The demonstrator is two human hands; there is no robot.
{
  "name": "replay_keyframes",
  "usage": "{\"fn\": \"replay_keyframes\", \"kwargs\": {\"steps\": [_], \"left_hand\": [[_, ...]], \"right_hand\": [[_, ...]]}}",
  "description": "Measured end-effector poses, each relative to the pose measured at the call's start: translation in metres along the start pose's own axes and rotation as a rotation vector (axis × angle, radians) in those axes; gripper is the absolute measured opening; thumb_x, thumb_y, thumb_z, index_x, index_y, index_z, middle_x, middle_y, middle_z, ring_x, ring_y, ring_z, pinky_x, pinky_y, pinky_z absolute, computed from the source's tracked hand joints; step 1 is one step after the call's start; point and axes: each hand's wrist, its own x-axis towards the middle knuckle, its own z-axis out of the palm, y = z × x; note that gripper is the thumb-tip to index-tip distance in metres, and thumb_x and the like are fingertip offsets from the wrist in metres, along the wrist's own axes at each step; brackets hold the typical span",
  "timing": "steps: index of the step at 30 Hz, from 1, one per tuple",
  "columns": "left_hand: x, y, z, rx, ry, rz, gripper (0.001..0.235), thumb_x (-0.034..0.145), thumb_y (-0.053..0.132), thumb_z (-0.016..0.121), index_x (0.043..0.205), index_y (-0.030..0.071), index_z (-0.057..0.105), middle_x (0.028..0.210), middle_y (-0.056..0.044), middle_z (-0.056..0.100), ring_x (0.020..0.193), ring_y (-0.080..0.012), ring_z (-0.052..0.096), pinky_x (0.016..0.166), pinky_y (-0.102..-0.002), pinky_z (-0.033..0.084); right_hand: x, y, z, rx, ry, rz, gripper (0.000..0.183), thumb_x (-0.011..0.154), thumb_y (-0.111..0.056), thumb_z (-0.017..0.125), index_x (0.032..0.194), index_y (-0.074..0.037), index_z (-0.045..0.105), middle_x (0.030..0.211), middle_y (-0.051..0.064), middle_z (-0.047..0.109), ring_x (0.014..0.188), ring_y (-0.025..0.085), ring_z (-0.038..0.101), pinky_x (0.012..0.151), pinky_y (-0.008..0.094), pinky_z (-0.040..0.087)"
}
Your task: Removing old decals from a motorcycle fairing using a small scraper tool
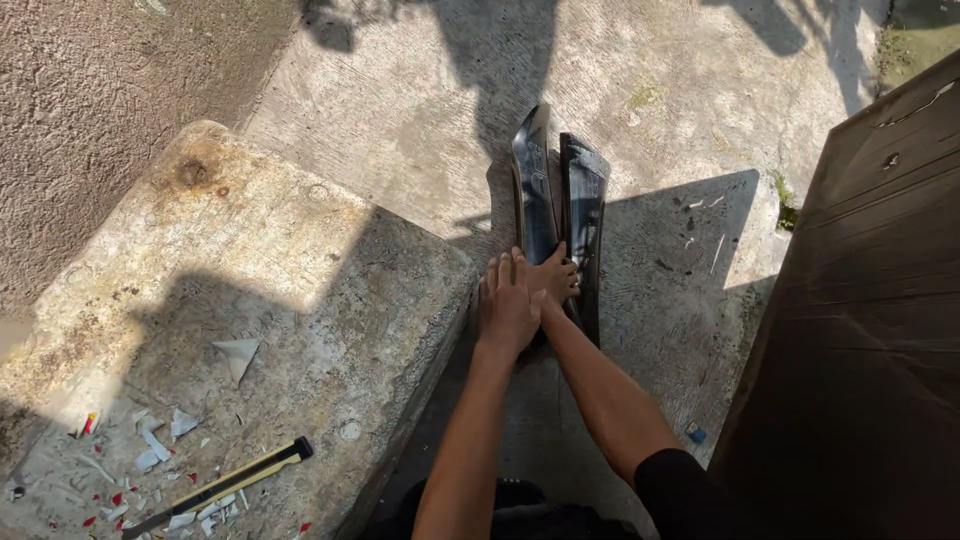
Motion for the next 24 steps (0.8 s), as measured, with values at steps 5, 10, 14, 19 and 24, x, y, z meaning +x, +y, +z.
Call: {"fn": "replay_keyframes", "kwargs": {"steps": [5, 10, 14, 19, 24], "left_hand": [[0.002, -0.004, 0.005, 0.013, 0.028, 0.008, 0.07, 0.103, 0.046, 0.051, 0.159, 0.008, 0.031, 0.161, -0.021, 0.029, 0.153, -0.0415, 0.023, 0.122, -0.053, 0.03], [-0.002, -0.005, 0.001, -0.058, 0.039, 0.024, 0.07, 0.103, 0.043, 0.054, 0.157, 0.004, 0.033, 0.159, -0.024, 0.032, 0.151, -0.0444, 0.026, 0.12, -0.055, 0.033], [-0.002, -0.013, 0.007, -0.065, 0.044, 0.003, 0.073, 0.101, 0.047, 0.054, 0.158, 0.007, 0.033, 0.158, -0.022, 0.034, 0.151, -0.0408, 0.028, 0.118, -0.051, 0.037], [-0.001, -0.019, 0.016, -0.139, 0.045, -0.009, 0.073, 0.102, 0.049, 0.053, 0.158, 0.008, 0.033, 0.157, -0.023, 0.036, 0.151, -0.0411, 0.029, 0.117, -0.053, 0.038], [-0.004, -0.022, 0.013, -0.285, 0.075, -0.025, 0.072, 0.102, 0.044, 0.055, 0.158, 0.006, 0.032, 0.157, -0.026, 0.034, 0.152, -0.0431, 0.026, 0.117, -0.056, 0.038]], "right_hand": [[0.013, 0.01, 0.029, -0.031, 0.005, 0.015, 0.11, 0.079, -0.086, 0.067, 0.161, -0.024, 0.027, 0.138, 0.019, 0.046, 0.129, 0.039, 0.047, 0.11, 0.06, 0.031], [0.014, 0.043, 0.041, -0.047, -0.001, 0.012, 0.111, 0.08, -0.085, 0.066, 0.162, -0.023, 0.023, 0.138, 0.021, 0.044, 0.129, 0.04, 0.046, 0.11, 0.061, 0.03], [-0.003, 0.008, 0.028, -0.053, -0.012, -0.028, 0.107, 0.081, -0.082, 0.065, 0.16, -0.022, 0.025, 0.139, 0.021, 0.042, 0.129, 0.041, 0.046, 0.109, 0.06, 0.031], [-0.018, -0.005, 0.017, -0.05, -0.018, -0.068, 0.101, 0.084, -0.077, 0.064, 0.159, -0.02, 0.028, 0.141, 0.021, 0.041, 0.129, 0.041, 0.045, 0.108, 0.06, 0.033], [-0.034, -0.018, 0.001, -0.058, -0.027, -0.128, 0.096, 0.086, -0.073, 0.064, 0.158, -0.019, 0.031, 0.143, 0.021, 0.039, 0.129, 0.041, 0.045, 0.107, 0.059, 0.035]]}}
